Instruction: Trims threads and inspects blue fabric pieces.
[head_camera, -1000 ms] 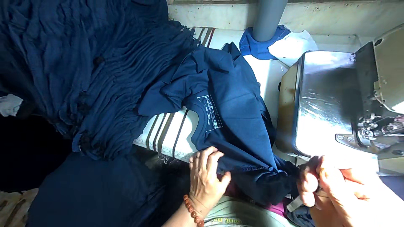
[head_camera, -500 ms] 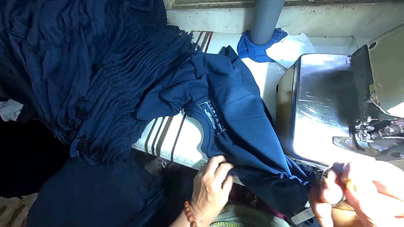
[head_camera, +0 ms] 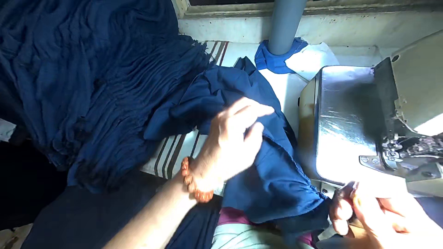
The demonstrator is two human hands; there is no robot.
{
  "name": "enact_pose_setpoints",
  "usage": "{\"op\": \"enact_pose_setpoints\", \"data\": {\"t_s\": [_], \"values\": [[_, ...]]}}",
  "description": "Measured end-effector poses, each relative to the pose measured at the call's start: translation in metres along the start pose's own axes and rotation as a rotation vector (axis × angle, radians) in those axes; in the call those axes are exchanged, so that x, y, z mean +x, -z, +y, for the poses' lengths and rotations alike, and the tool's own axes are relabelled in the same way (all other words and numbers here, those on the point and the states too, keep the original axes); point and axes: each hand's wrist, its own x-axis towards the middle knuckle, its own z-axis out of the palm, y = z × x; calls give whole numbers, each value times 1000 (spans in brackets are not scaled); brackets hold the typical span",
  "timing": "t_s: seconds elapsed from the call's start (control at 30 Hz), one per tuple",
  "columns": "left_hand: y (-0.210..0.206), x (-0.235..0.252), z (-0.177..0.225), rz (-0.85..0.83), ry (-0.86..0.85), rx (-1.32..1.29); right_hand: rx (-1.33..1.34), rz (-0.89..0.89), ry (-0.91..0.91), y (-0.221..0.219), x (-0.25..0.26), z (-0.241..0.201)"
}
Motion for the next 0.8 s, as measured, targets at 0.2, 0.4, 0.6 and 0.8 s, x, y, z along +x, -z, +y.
{"op": "enact_pose_setpoints", "data": {"t_s": [0.2, 0.4, 0.6, 0.8], "values": [[-38, -35, 28, -149, -204, -141, -4, -71, 20, 0, 6, -3], [-38, -35, 25, -133, -254, -145, -79, -85, 47, 1, 7, 2], [-20, -37, 5, -145, -213, -154, -228, -77, 97, 12, 8, 5], [-8, -55, -38, -165, -182, -77, -208, -74, 60, 27, 11, 1]]}}
